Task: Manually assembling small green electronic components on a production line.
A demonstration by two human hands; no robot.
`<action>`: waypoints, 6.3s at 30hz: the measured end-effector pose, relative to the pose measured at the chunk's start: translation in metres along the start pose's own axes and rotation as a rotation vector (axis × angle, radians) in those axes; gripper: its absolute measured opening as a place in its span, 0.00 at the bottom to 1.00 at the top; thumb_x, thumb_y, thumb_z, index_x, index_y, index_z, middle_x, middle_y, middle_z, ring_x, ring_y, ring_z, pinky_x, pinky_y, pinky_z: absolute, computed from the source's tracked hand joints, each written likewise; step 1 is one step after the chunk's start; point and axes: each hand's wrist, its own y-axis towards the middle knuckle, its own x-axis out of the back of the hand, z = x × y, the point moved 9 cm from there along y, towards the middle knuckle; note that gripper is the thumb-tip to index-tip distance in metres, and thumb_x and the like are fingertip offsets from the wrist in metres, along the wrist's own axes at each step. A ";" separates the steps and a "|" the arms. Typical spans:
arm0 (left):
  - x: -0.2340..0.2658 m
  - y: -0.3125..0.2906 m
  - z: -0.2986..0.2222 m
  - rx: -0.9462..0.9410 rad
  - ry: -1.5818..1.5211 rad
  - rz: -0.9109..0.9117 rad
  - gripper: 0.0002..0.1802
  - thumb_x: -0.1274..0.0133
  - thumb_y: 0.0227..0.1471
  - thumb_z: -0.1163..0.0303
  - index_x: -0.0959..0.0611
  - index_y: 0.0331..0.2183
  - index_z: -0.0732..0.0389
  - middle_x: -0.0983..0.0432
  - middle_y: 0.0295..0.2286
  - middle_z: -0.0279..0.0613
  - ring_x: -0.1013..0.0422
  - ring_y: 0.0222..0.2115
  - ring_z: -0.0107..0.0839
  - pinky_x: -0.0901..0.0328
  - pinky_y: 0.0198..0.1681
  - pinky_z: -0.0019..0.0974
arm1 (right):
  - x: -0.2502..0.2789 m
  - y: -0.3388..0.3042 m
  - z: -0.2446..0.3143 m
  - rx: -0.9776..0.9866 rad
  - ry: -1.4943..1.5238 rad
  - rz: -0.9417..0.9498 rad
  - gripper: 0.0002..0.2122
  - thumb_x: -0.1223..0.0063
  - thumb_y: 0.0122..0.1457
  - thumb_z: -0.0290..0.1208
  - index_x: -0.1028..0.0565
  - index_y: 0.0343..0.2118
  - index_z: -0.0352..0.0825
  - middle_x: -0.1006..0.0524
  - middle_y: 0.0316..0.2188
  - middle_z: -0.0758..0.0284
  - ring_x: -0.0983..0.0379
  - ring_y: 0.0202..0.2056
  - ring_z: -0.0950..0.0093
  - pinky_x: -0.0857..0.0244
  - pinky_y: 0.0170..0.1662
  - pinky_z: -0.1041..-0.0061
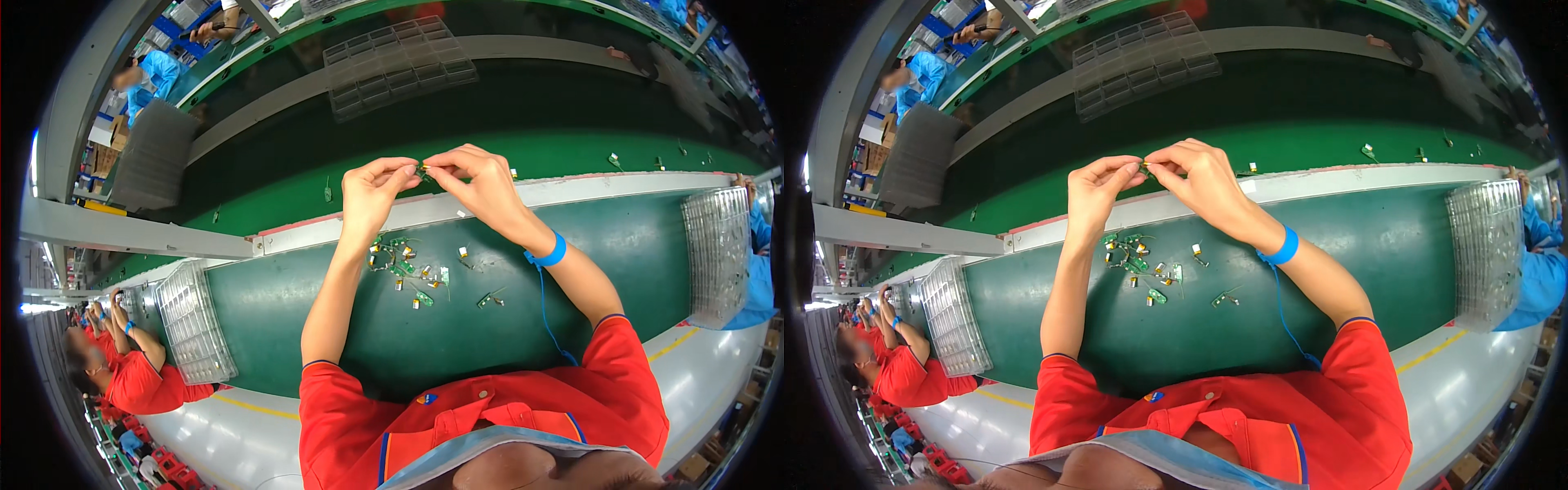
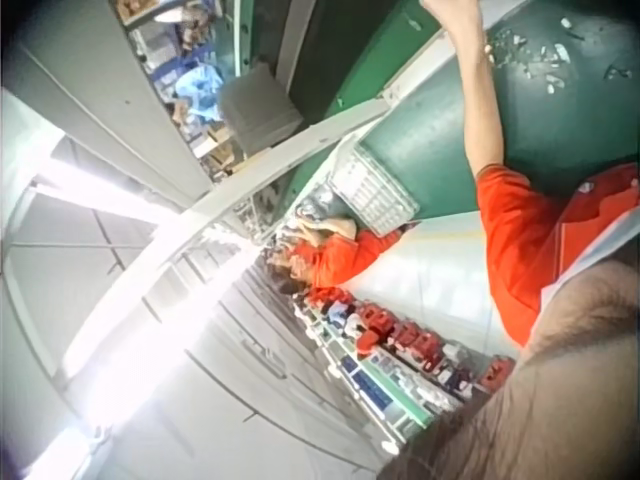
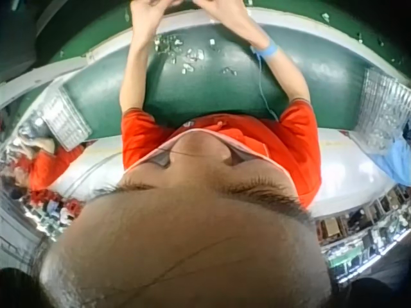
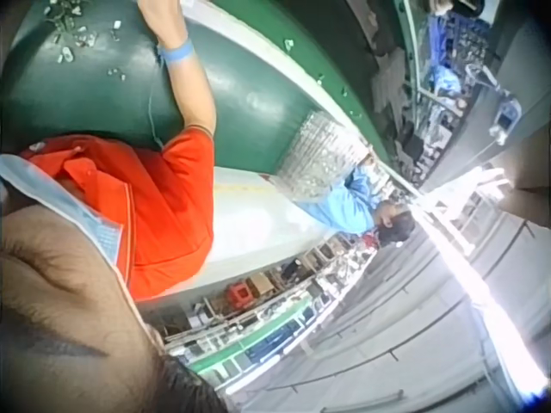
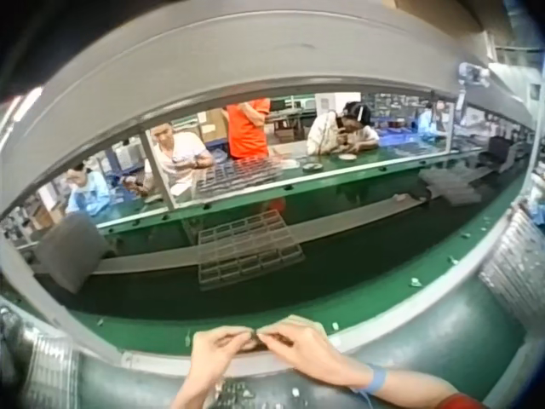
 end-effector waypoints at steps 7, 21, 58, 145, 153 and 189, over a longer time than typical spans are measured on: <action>-0.003 -0.012 -0.014 0.002 -0.059 -0.057 0.08 0.47 0.52 0.78 0.19 0.35 0.71 0.21 0.30 0.45 0.23 0.31 0.30 0.27 0.38 0.29 | -0.001 -0.019 0.051 0.398 -0.397 -0.093 0.08 0.38 0.43 0.18 0.23 0.29 0.30 0.25 0.26 0.65 0.29 0.29 0.68 0.33 0.29 0.71; -0.007 -0.018 -0.019 0.042 -0.121 0.011 0.09 0.45 0.51 0.79 0.19 0.36 0.71 0.21 0.30 0.46 0.23 0.31 0.30 0.28 0.39 0.28 | 0.009 -0.019 0.060 0.404 -0.394 -0.075 0.05 0.40 0.46 0.19 0.24 0.27 0.30 0.25 0.25 0.64 0.29 0.27 0.69 0.33 0.28 0.74; -0.016 -0.044 -0.057 -0.271 -0.257 -0.161 0.08 0.45 0.52 0.79 0.19 0.36 0.70 0.22 0.31 0.45 0.24 0.32 0.29 0.28 0.40 0.31 | 0.022 -0.009 0.043 0.044 0.180 -0.125 0.08 0.39 0.49 0.19 0.22 0.34 0.29 0.23 0.33 0.63 0.24 0.33 0.75 0.25 0.36 0.78; -0.015 -0.022 -0.019 -0.015 -0.156 0.019 0.09 0.46 0.52 0.77 0.19 0.37 0.71 0.21 0.31 0.45 0.23 0.31 0.29 0.28 0.38 0.29 | 0.017 -0.011 0.030 0.020 -0.066 -0.055 0.04 0.42 0.52 0.22 0.22 0.30 0.28 0.22 0.27 0.62 0.24 0.29 0.72 0.29 0.32 0.77; -0.016 -0.017 -0.040 -0.053 -0.274 0.072 0.09 0.43 0.51 0.77 0.20 0.36 0.71 0.22 0.33 0.45 0.24 0.33 0.31 0.26 0.40 0.34 | 0.022 -0.002 0.033 -0.021 0.005 -0.034 0.04 0.41 0.52 0.22 0.22 0.31 0.28 0.21 0.29 0.63 0.24 0.30 0.77 0.28 0.35 0.79; -0.020 -0.073 -0.103 -0.234 -0.339 0.318 0.07 0.45 0.48 0.77 0.18 0.31 0.71 0.21 0.27 0.45 0.23 0.27 0.29 0.27 0.33 0.28 | 0.021 -0.074 0.161 0.300 -0.416 -0.300 0.04 0.44 0.54 0.19 0.24 0.32 0.27 0.24 0.29 0.66 0.27 0.31 0.79 0.33 0.37 0.83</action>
